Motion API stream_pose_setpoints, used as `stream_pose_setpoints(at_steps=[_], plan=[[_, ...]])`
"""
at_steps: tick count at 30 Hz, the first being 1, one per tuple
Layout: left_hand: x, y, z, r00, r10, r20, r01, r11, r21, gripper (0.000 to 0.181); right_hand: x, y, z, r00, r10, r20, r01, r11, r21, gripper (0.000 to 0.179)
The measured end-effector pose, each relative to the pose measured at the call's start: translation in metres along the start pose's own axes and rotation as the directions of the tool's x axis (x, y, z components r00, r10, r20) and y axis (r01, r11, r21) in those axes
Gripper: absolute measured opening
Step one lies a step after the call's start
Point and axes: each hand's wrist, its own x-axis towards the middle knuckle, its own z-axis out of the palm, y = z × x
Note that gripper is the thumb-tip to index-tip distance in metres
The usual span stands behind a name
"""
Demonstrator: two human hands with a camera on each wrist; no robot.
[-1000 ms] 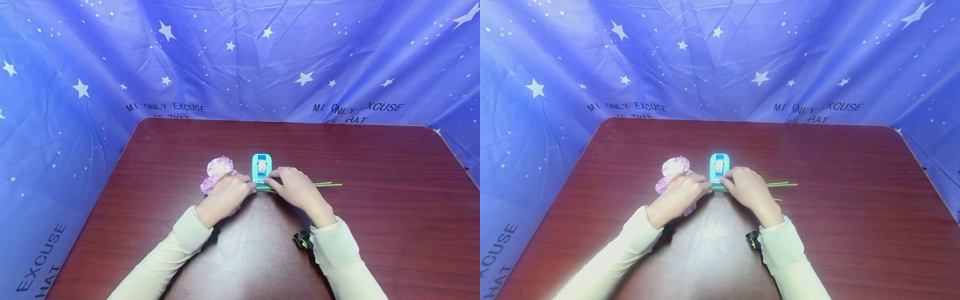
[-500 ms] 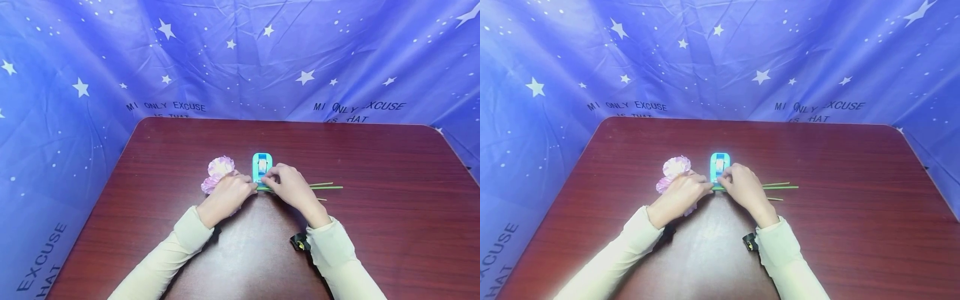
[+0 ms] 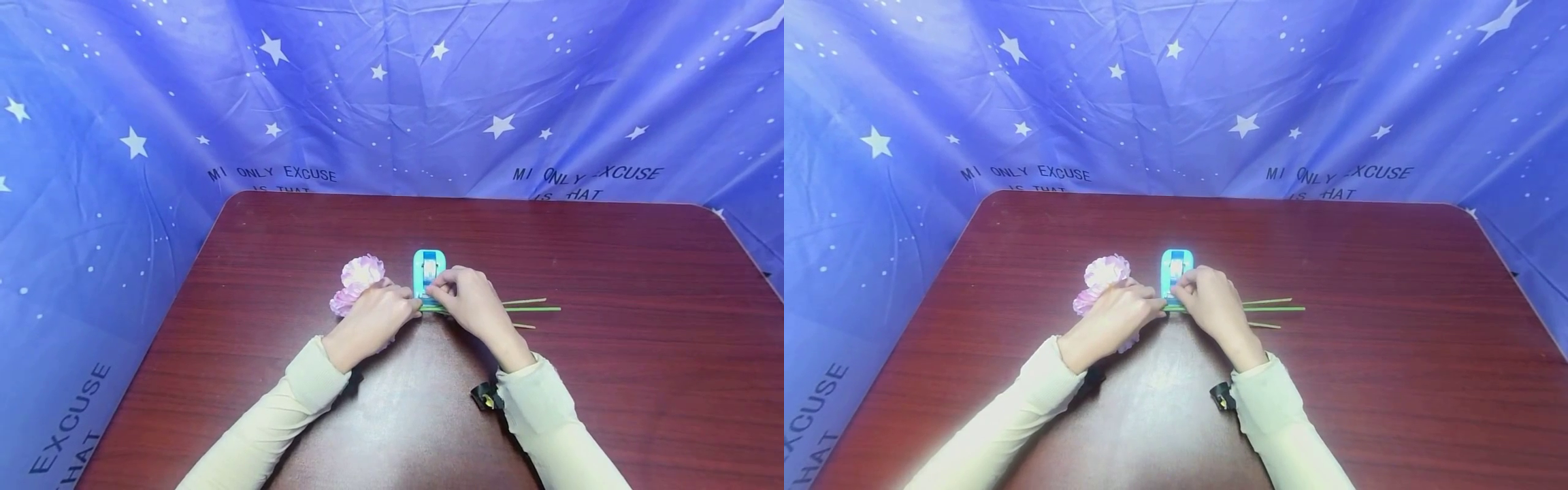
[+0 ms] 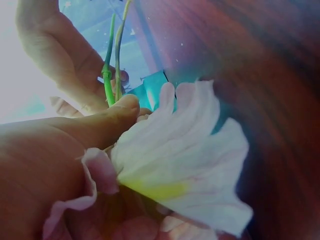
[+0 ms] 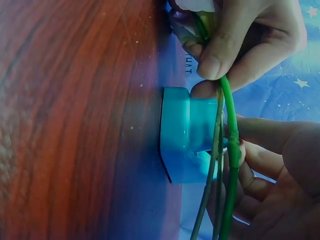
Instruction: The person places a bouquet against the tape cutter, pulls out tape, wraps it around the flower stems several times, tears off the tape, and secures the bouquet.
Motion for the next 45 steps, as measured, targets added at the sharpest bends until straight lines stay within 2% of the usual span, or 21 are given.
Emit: stream_pose_setpoints(at_steps=[10,17,26,39,45], plan=[[0.0,-0.001,0.001,1.0,-0.006,-0.017,0.006,1.0,-0.023,0.013,0.002,-0.001,-0.002,0.999,0.033,-0.023,-0.031,0.998,0.058,0.018],[0.001,-0.001,0.001,1.0,-0.016,0.003,0.016,0.999,-0.029,0.013,0.002,0.0,-0.003,0.996,0.079,0.029,-0.082,0.989,0.121,0.02],[0.003,-0.002,-0.001,0.999,-0.025,0.029,0.026,0.999,-0.045,0.013,0.001,-0.002,-0.004,0.998,0.042,0.047,-0.046,0.995,0.09,0.017],[0.005,-0.001,0.0,0.998,-0.044,0.04,0.048,0.995,-0.092,0.013,-0.007,-0.012,-0.006,0.997,0.067,0.049,-0.069,0.996,0.049,0.018],[0.004,-0.002,0.0,0.998,-0.042,0.039,0.045,0.996,-0.082,0.013,-0.009,-0.014,-0.007,0.995,0.072,0.065,-0.075,0.996,0.048,0.018]])
